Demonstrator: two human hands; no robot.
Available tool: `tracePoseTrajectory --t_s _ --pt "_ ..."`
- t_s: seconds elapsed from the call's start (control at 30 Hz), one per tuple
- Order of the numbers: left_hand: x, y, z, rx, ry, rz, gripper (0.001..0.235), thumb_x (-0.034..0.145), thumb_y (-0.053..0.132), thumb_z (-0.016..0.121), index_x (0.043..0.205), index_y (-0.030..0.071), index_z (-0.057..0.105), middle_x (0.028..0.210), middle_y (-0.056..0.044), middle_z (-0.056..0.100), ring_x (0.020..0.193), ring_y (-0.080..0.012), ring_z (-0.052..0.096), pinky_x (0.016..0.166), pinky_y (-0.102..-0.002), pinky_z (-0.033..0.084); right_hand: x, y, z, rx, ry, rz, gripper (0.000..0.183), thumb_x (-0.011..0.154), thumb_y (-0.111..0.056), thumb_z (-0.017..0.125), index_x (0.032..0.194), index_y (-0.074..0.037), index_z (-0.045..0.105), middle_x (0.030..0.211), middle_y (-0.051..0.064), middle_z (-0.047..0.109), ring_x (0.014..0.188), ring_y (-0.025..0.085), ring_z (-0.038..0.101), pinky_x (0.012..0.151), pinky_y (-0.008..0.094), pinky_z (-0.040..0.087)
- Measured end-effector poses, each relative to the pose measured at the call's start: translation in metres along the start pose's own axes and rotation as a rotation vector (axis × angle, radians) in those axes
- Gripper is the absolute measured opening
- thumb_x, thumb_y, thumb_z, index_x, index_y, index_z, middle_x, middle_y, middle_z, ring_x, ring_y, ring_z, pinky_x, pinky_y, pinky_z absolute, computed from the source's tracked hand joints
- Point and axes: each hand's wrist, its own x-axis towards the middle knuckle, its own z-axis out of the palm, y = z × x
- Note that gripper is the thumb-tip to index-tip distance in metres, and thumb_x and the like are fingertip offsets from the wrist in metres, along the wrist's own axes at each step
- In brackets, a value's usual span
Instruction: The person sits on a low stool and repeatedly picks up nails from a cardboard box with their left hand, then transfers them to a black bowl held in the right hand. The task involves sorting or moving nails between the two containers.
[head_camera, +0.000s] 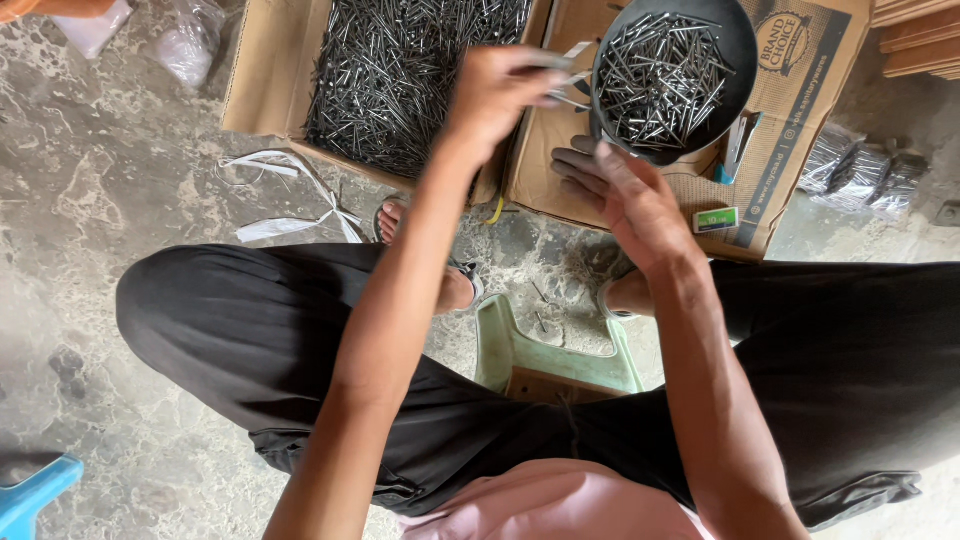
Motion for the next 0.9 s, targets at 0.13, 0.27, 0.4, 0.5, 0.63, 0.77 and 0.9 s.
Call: tracePoseTrajectory --t_s 0.13,0.27,0.4,0.5,0.63,0.77,0.9 --pt "-0.021 0.020 0.053 0.423 -0.017 0.133 0.014 0.078 0.010 0.063 0.091 0.015 0.068 0.085 0.002 0.073 0.058 -0.0051 0.071 0.050 -0.015 0.056 0.006 0.002 -0.004 -0.059 -0.240 -0.211 0.089 0.078 -0.061 0.036 0.134 0.006 0.021 0.140 0.028 0.027 0.131 0.036 0.031 0.109 0.044 0.026" --pt "-0.035 0.009 0.079 0.552 -0.079 0.240 0.015 0.078 0.007 0.062 0.092 0.012 0.065 0.094 -0.004 0.067 0.072 -0.0118 0.064 0.063 -0.023 0.052 0.001 -0.011 -0.014 0.404 -0.092 -0.163 0.050 0.092 -0.035 0.029 0.113 0.006 0.048 0.111 0.022 0.052 0.112 0.028 0.051 0.103 0.039 0.041" --pt "-0.041 -0.002 0.095 0.721 -0.161 0.381 0.015 0.079 0.004 0.061 0.093 0.007 0.062 0.104 -0.012 0.058 0.090 -0.0205 0.056 0.080 -0.033 0.046 0.011 -0.009 -0.028 0.565 -0.021 -0.016 0.042 0.095 -0.029 0.037 0.105 0.006 0.057 0.101 0.018 0.061 0.100 0.027 0.057 0.096 0.035 0.043" --pt "-0.043 -0.010 0.102 0.837 -0.217 0.470 0.016 0.079 0.001 0.061 0.094 0.004 0.060 0.111 -0.016 0.052 0.102 -0.0262 0.050 0.091 -0.040 0.043 0.019 -0.002 -0.039 0.452 0.049 -0.051 0.031 0.098 -0.020 0.033 0.104 0.002 0.055 0.095 0.013 0.057 0.093 0.021 0.055 0.089 0.030 0.044" --pt "-0.034 -0.001 0.095 0.956 -0.275 0.572 0.017 0.079 -0.002 0.060 0.095 0.001 0.058 0.118 -0.021 0.047 0.114 -0.0317 0.044 0.102 -0.046 0.039 0.022 -0.006 -0.044 0.590 -0.004 -0.044 0.030 0.098 -0.018 0.036 0.108 0.001 0.056 0.102 0.016 0.060 0.103 0.025 0.057 0.097 0.033 0.043" --pt "-0.011 0.022 0.055 0.703 -0.219 0.357 0.011 0.084 0.016 0.057 0.087 0.006 0.061 0.114 -0.013 0.048 0.112 -0.0280 0.044 0.098 -0.045 0.037 0.009 -0.024 -0.032 0.553 0.015 -0.208 0.023 0.095 -0.013 0.039 0.107 0.004 0.046 0.098 0.018 0.055 0.090 0.025 0.058 0.083 0.031 0.052" --pt "0.024 -0.051 -0.014 0.597 0.163 0.239 0.016 0.082 -0.002 0.054 0.095 0.004 0.061 0.101 -0.013 0.059 0.089 -0.0206 0.062 0.083 -0.025 0.054 0.006 -0.034 -0.031 0.650 -0.054 -0.207 0.060 0.082 -0.015 0.054 0.131 0.011 0.030 0.114 0.033 0.049 0.102 0.038 0.056 0.087 0.037 0.052"
